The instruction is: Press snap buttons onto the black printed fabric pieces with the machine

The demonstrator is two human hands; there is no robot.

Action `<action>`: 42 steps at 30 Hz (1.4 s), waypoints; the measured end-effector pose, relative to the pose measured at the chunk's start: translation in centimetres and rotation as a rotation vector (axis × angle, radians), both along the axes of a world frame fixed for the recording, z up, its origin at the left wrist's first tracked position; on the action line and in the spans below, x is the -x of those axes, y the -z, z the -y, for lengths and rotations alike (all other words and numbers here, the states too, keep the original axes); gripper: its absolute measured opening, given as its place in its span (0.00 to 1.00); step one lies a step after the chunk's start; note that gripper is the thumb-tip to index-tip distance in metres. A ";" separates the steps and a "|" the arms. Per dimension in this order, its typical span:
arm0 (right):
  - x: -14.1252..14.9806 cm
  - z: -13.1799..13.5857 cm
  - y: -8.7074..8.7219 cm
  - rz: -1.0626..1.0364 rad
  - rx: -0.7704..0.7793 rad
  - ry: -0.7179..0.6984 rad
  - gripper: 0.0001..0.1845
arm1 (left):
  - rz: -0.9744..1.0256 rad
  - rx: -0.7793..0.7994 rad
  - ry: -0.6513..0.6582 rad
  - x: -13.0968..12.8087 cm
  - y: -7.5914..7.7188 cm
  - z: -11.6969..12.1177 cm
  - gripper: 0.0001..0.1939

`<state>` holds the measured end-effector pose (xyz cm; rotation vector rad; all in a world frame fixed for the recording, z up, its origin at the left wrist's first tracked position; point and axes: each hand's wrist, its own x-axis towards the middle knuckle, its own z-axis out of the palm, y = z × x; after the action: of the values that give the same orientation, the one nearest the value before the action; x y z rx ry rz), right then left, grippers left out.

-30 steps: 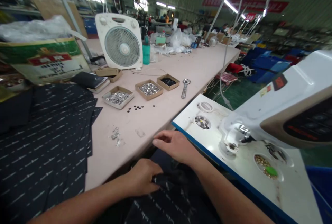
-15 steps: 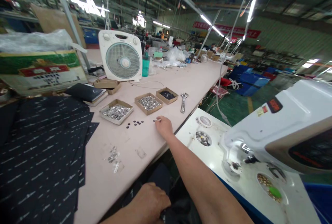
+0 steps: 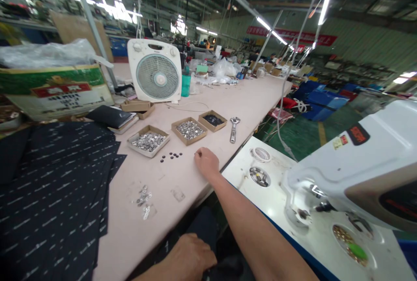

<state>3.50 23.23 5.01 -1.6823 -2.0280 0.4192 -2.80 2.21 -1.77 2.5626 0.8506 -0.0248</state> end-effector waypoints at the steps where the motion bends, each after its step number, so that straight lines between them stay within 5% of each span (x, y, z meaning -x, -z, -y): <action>1: 0.0 0.4 -0.3 -0.019 0.006 -0.001 0.09 | 0.005 0.008 -0.008 0.1 -0.2 0.1 0.17; 5: -1.1 3.6 -1.3 -0.277 0.163 -0.031 0.06 | 0.119 0.018 -0.088 1.1 -1.8 0.9 0.12; 10: -6.0 12.1 -1.1 -0.665 0.381 -0.092 0.06 | 0.215 -0.076 -0.114 2.5 -3.5 2.0 0.08; 16: -12.2 24.7 -0.5 -0.691 0.491 0.005 0.13 | 0.427 -0.343 0.022 2.8 -4.5 3.7 0.13; 21: -13.8 31.1 -2.2 -0.689 0.455 0.042 0.14 | 0.558 -0.408 0.192 2.1 -5.6 5.8 0.10; 31: -14.7 34.3 -3.0 -0.663 0.313 -0.043 0.16 | 0.533 -0.408 0.256 2.1 -8.7 7.6 0.10; 42: -14.9 34.0 -2.5 -0.511 0.244 -0.214 0.16 | 0.514 -0.431 0.247 1.7 -9.5 8.1 0.09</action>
<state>18.40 -10.76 7.55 -1.3062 -1.8203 1.0862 -4.46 -5.84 7.76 2.8405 0.3662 0.7836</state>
